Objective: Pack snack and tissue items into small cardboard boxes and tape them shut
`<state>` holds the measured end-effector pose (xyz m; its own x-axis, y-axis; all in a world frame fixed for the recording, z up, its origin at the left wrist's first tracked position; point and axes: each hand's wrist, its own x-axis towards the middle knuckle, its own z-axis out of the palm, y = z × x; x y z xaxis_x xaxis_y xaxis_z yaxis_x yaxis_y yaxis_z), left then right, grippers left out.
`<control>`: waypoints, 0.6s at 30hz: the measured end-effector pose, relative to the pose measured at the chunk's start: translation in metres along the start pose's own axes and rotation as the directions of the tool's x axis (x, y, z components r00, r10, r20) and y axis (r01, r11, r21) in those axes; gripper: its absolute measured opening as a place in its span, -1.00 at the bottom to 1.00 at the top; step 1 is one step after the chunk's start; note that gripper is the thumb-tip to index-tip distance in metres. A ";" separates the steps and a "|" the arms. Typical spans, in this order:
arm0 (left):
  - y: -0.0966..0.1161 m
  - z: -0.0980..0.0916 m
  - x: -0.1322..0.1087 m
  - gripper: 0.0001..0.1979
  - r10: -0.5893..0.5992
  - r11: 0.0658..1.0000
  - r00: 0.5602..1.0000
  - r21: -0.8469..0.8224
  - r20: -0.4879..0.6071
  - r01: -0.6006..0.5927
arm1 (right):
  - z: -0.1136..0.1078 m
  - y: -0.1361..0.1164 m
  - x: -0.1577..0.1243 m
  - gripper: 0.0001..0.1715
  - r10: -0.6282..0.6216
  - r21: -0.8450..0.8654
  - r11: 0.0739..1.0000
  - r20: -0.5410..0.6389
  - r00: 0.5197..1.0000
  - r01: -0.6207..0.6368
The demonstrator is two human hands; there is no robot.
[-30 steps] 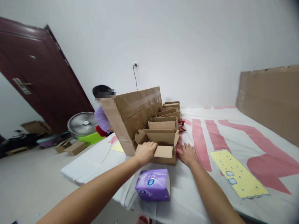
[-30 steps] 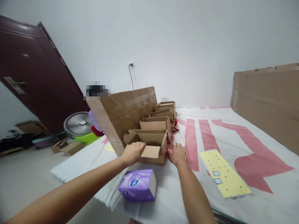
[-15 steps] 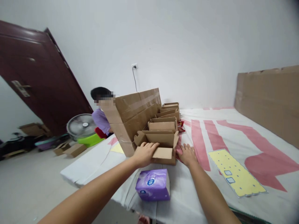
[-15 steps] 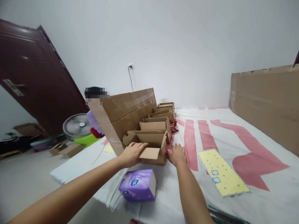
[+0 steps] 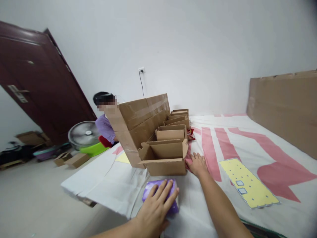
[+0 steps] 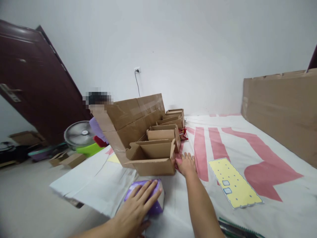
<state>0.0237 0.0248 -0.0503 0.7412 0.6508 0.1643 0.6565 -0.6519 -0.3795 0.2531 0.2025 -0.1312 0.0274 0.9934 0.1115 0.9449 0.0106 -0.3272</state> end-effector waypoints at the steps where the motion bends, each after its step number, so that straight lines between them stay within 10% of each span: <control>1: -0.002 0.009 0.000 -0.15 -0.059 0.998 0.998 0.030 0.016 0.058 | 0.000 0.000 0.000 -0.22 0.001 0.001 1.000 -0.003 1.000 -0.001; 18: -0.088 0.078 0.019 -0.38 0.052 0.994 0.938 -0.070 -0.343 -0.081 | -0.001 0.002 -0.001 -0.24 -0.003 0.002 1.000 0.007 1.000 0.003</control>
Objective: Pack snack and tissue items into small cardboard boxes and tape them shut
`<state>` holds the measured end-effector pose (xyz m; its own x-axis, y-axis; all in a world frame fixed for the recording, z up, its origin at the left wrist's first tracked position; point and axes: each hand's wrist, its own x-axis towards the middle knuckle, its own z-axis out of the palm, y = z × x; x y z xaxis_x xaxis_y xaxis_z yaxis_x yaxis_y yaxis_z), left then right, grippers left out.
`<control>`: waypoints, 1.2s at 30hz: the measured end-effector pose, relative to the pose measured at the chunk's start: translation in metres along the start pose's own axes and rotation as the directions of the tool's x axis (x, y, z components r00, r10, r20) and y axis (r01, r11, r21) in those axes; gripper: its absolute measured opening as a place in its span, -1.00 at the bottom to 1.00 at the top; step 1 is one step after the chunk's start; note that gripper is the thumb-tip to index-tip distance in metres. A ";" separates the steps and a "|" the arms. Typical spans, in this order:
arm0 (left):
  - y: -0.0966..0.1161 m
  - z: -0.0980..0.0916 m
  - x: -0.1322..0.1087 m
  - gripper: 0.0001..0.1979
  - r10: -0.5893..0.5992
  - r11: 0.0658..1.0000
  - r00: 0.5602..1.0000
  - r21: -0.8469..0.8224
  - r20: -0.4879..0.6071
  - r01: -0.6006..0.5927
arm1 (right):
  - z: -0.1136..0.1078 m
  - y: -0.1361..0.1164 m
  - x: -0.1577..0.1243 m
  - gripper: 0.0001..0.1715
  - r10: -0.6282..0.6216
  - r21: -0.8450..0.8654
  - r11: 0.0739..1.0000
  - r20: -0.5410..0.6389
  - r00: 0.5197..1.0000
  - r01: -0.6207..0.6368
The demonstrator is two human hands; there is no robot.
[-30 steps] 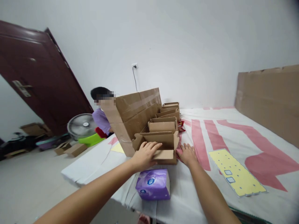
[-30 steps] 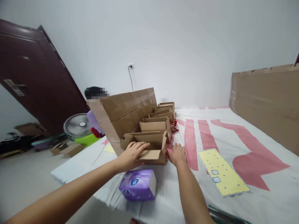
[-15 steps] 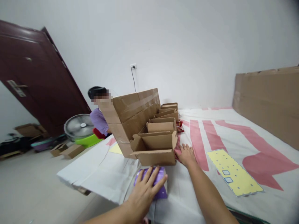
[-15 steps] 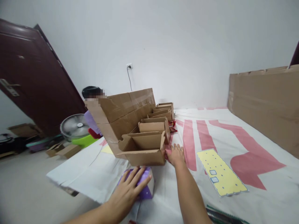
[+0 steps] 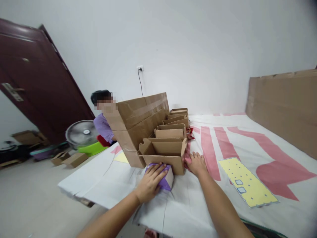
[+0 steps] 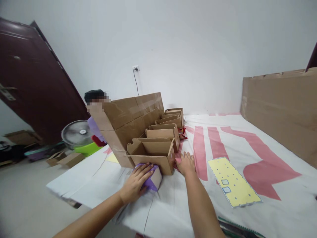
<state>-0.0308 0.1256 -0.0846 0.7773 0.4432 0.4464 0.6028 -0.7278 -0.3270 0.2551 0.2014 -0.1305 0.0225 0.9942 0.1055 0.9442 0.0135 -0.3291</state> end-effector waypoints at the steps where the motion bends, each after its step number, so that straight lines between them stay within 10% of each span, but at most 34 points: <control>1: 0.001 0.001 0.001 -0.37 -0.018 1.000 1.000 -0.004 0.004 0.018 | 0.000 0.000 0.000 -0.25 0.001 0.000 1.000 0.000 1.000 -0.001; 17: 0.022 0.032 0.005 -0.52 -0.172 0.969 0.915 0.106 -0.366 0.225 | 0.001 0.000 0.001 -0.25 0.000 -0.010 1.000 0.005 1.000 0.000; 36: 0.023 0.041 0.002 -0.58 -0.310 0.928 0.904 0.115 -0.295 0.355 | 0.000 0.001 0.000 -0.25 0.004 -0.017 1.000 0.001 1.000 -0.004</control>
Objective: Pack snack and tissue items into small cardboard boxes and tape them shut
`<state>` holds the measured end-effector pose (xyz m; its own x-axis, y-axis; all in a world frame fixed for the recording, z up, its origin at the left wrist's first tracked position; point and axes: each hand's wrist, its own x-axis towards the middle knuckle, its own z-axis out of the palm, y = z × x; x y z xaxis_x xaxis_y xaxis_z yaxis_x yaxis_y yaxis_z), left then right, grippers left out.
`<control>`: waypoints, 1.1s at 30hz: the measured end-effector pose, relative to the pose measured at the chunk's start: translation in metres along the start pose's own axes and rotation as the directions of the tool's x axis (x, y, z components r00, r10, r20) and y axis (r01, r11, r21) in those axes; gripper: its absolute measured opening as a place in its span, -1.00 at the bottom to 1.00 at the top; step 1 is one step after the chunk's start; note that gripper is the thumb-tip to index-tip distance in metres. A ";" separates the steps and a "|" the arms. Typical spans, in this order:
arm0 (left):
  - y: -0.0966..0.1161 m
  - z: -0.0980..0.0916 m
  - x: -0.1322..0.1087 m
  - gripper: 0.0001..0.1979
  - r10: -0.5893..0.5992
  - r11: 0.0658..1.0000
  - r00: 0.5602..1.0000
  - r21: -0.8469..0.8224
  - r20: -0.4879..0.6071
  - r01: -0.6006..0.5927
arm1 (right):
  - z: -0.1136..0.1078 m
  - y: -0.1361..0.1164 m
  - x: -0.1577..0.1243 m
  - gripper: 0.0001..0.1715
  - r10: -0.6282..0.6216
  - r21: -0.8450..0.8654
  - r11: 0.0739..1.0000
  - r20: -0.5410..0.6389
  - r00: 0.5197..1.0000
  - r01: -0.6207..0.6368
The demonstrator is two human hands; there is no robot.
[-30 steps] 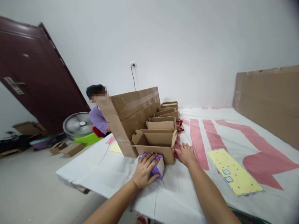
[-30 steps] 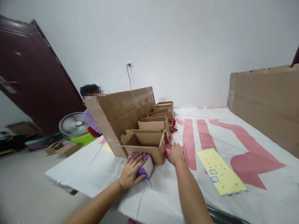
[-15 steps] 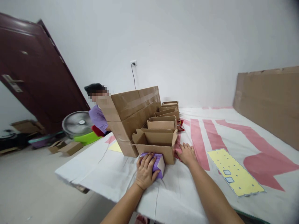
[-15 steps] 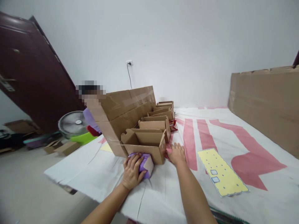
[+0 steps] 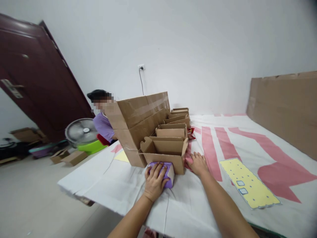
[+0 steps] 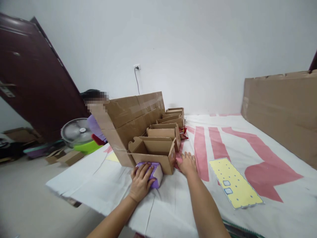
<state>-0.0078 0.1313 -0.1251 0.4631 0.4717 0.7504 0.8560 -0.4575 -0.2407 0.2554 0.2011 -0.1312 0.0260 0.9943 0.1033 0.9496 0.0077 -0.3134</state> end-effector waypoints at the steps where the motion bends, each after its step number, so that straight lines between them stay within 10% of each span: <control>1: 0.000 0.001 -0.001 -0.59 -0.017 1.000 1.000 0.010 0.001 0.017 | 0.000 0.000 0.000 -0.25 0.002 0.000 1.000 0.002 1.000 -0.002; 33: 0.004 -0.010 0.008 -0.56 -0.223 0.974 0.974 -0.025 0.029 0.224 | -0.016 -0.001 0.011 -0.32 -0.074 -0.056 0.996 -0.001 0.997 0.074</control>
<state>-0.0025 0.1255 -0.1133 0.2670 0.5833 0.7671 0.9319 -0.3592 -0.0512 0.2594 0.2098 -0.1143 -0.0438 0.9909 0.1269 0.9650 0.0749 -0.2514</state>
